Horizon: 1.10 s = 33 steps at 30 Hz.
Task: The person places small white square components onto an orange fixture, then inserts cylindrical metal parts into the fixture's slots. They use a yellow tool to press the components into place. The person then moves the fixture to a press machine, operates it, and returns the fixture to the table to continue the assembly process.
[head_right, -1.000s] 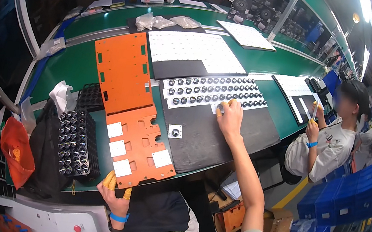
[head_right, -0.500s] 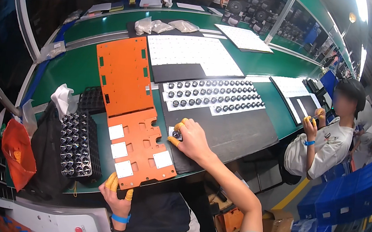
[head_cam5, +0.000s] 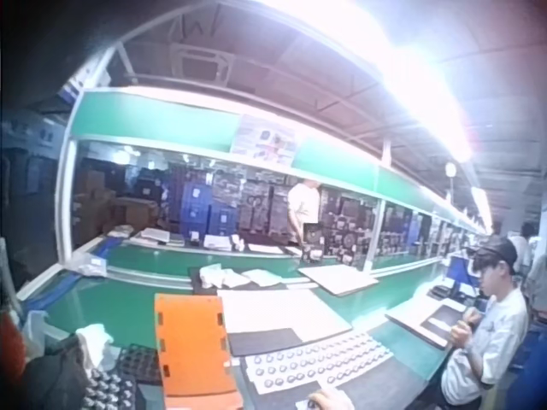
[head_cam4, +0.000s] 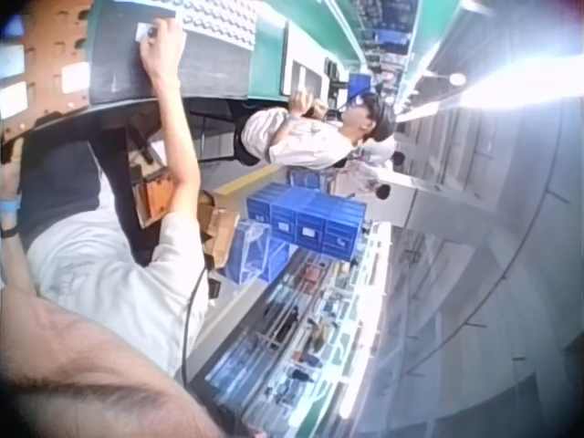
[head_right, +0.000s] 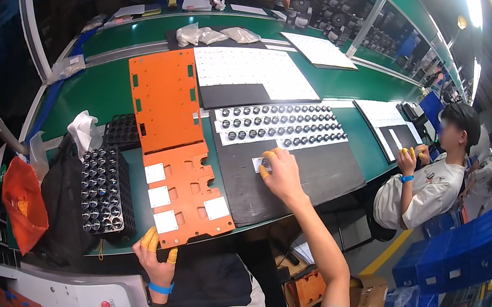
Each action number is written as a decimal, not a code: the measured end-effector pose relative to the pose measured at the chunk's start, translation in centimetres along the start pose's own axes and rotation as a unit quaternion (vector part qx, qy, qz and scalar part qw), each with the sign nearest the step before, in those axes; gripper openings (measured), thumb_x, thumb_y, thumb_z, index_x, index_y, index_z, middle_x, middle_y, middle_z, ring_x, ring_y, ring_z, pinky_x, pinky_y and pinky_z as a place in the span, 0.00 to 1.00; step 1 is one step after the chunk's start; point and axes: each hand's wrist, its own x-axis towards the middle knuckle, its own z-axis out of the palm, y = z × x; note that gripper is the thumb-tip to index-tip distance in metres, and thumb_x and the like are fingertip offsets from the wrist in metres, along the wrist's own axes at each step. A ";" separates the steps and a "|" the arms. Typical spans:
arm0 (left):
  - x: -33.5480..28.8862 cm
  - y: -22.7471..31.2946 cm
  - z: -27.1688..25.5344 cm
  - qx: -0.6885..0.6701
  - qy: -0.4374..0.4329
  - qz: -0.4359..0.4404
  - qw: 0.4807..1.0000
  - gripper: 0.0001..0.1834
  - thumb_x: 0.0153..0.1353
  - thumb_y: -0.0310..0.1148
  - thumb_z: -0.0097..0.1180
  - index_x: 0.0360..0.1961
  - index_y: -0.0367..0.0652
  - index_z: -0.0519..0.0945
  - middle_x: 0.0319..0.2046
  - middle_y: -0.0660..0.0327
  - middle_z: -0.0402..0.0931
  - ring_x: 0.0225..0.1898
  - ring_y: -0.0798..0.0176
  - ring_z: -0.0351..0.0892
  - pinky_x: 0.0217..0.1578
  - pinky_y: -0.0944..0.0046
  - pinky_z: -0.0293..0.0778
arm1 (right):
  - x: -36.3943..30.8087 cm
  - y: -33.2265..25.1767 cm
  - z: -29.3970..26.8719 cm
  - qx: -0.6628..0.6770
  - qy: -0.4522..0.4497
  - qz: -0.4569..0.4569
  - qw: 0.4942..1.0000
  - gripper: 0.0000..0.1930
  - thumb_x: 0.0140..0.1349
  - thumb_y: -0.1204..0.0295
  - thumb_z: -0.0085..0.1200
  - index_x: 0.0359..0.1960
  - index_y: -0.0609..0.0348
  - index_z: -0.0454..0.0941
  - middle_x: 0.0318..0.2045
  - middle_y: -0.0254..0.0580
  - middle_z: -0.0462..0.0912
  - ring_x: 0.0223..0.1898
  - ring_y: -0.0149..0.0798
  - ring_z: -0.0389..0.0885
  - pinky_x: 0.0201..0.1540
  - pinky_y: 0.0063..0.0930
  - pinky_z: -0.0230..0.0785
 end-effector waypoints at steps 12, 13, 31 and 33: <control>0.0 -0.3 0.0 0.003 0.002 0.010 1.000 0.32 0.56 0.53 0.67 0.52 0.37 0.80 0.52 0.56 0.79 0.53 0.48 0.71 0.54 0.52 0.69 | 1.0 3.3 1.8 -0.117 0.099 0.050 0.987 0.14 0.50 0.69 0.68 0.37 0.61 0.83 0.36 0.43 0.78 0.43 0.46 0.74 0.48 0.39 0.65; 0.0 -0.3 0.0 0.003 0.003 0.010 1.000 0.32 0.56 0.53 0.66 0.52 0.37 0.80 0.52 0.56 0.79 0.53 0.48 0.71 0.54 0.52 0.69 | 1.2 3.5 1.9 -0.121 0.101 0.054 0.986 0.14 0.50 0.69 0.68 0.37 0.62 0.83 0.37 0.43 0.78 0.43 0.45 0.75 0.48 0.38 0.65; 0.0 -0.4 -0.1 0.008 0.002 0.013 1.000 0.30 0.55 0.50 0.68 0.51 0.37 0.81 0.52 0.56 0.79 0.53 0.48 0.72 0.54 0.52 0.69 | 2.7 4.9 2.7 -0.185 0.106 0.060 0.975 0.13 0.50 0.68 0.67 0.33 0.62 0.83 0.37 0.45 0.77 0.44 0.46 0.73 0.49 0.39 0.65; 0.1 -0.2 0.0 0.003 0.004 0.015 1.000 0.30 0.55 0.50 0.68 0.50 0.37 0.81 0.51 0.57 0.80 0.53 0.48 0.73 0.54 0.53 0.69 | 2.7 5.1 2.7 -0.189 0.106 0.058 0.974 0.13 0.50 0.67 0.68 0.33 0.62 0.83 0.37 0.45 0.77 0.45 0.46 0.73 0.49 0.39 0.65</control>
